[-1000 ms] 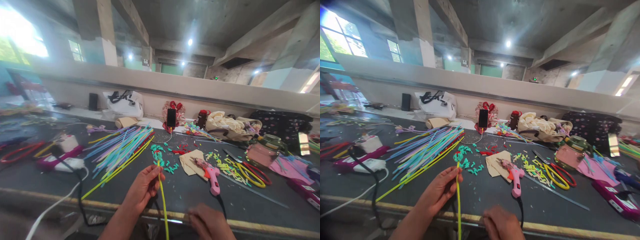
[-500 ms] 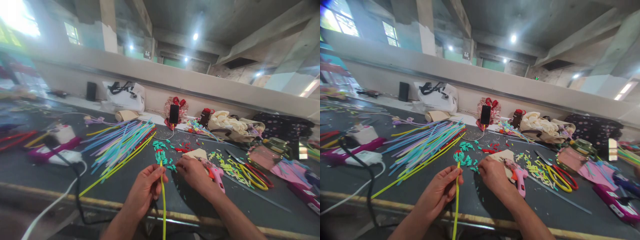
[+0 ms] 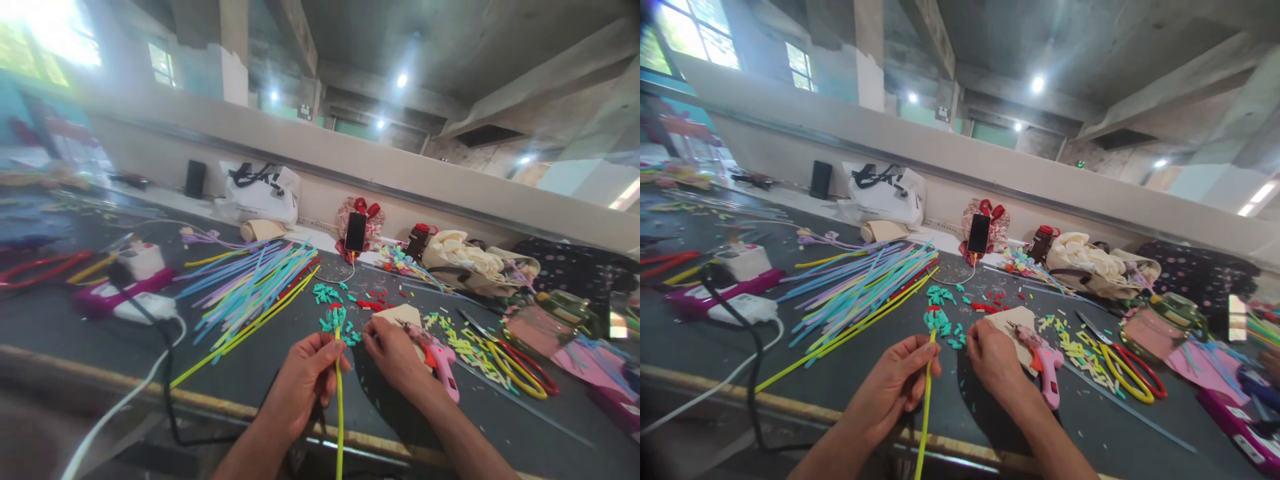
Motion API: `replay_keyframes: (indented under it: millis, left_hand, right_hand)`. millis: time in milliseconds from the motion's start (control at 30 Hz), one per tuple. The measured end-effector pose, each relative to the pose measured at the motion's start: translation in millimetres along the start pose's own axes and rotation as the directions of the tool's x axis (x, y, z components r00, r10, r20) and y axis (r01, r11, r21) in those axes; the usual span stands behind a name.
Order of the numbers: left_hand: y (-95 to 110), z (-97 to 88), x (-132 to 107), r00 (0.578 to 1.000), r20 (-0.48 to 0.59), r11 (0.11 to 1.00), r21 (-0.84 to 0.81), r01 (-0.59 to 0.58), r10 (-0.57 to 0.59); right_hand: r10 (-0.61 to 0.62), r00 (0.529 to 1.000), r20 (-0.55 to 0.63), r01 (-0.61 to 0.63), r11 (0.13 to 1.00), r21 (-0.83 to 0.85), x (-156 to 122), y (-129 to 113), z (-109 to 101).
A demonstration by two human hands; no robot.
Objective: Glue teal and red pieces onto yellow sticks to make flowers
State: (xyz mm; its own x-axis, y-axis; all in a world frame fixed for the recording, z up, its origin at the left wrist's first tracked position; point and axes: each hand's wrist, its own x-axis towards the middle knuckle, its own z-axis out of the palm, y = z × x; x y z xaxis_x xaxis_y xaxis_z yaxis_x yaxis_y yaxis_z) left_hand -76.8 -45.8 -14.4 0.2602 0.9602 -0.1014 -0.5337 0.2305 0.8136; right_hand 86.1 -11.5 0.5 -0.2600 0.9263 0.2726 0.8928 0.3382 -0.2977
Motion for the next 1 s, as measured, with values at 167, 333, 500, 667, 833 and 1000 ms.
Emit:
replay_keyframes:
  millis: [167,333,500,667,833,1000]
  left_hand:
    - [0.0,0.1,3.2,0.999,0.031,1.0,0.01,0.021,-0.021]
    - [2.5,2.3,2.8,0.999,0.026,0.999,0.009,0.035,-0.036]
    - [1.6,1.8,3.7,0.999,0.041,0.998,-0.056,0.035,-0.033]
    - [0.2,1.3,3.1,0.998,0.059,0.998,-0.044,0.041,-0.038]
    - [-2.1,4.6,2.0,0.999,0.049,1.0,0.021,0.011,-0.012]
    - [-4.4,4.1,3.1,1.0,0.022,0.997,0.083,-0.001,-0.001]
  right_hand:
    - [-0.014,1.0,0.015,0.011,0.987,0.162,-10.0,-9.2,-13.6]
    - [-0.009,1.0,0.01,0.004,0.883,0.47,-17.3,-22.5,-17.8]
    - [-0.041,0.999,-0.016,0.043,0.821,0.57,-18.8,-35.6,-17.9]
    - [-0.013,0.998,0.054,-0.024,0.764,0.645,-16.7,-37.2,-15.1]
    - [-0.031,0.998,0.048,-0.005,0.799,0.602,-19.0,-34.5,-17.3]
    - [-0.021,0.999,0.03,0.002,0.847,0.531,-19.7,-34.3,-17.6]
